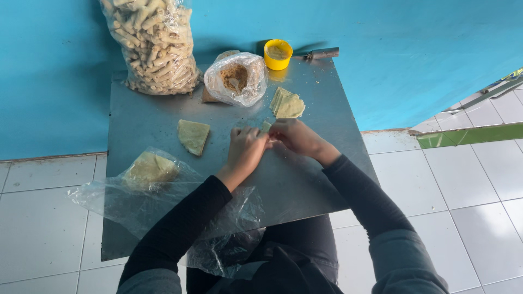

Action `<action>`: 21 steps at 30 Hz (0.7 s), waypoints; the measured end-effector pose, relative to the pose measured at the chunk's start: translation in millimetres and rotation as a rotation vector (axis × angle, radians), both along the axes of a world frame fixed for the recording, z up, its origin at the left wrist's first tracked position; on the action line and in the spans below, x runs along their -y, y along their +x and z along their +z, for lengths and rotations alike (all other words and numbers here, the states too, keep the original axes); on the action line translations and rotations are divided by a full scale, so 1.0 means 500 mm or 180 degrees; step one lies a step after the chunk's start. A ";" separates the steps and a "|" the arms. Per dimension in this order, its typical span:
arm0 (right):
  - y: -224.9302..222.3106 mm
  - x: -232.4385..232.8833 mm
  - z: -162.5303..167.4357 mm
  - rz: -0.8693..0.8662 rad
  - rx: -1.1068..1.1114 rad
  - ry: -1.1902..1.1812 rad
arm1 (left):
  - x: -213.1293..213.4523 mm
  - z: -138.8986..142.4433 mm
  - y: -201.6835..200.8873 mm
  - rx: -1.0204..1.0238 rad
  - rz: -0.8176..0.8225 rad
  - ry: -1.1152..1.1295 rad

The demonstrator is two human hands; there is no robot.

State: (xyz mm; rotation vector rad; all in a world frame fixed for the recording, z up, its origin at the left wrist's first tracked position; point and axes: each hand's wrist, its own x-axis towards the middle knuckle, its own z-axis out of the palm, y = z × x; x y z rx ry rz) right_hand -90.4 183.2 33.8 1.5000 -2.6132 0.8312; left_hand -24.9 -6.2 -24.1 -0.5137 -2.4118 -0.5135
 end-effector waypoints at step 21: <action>0.001 -0.019 -0.018 -0.0147 0.0008 -0.0390 | 0.008 0.039 0.005 0.0169 -0.0025 0.0312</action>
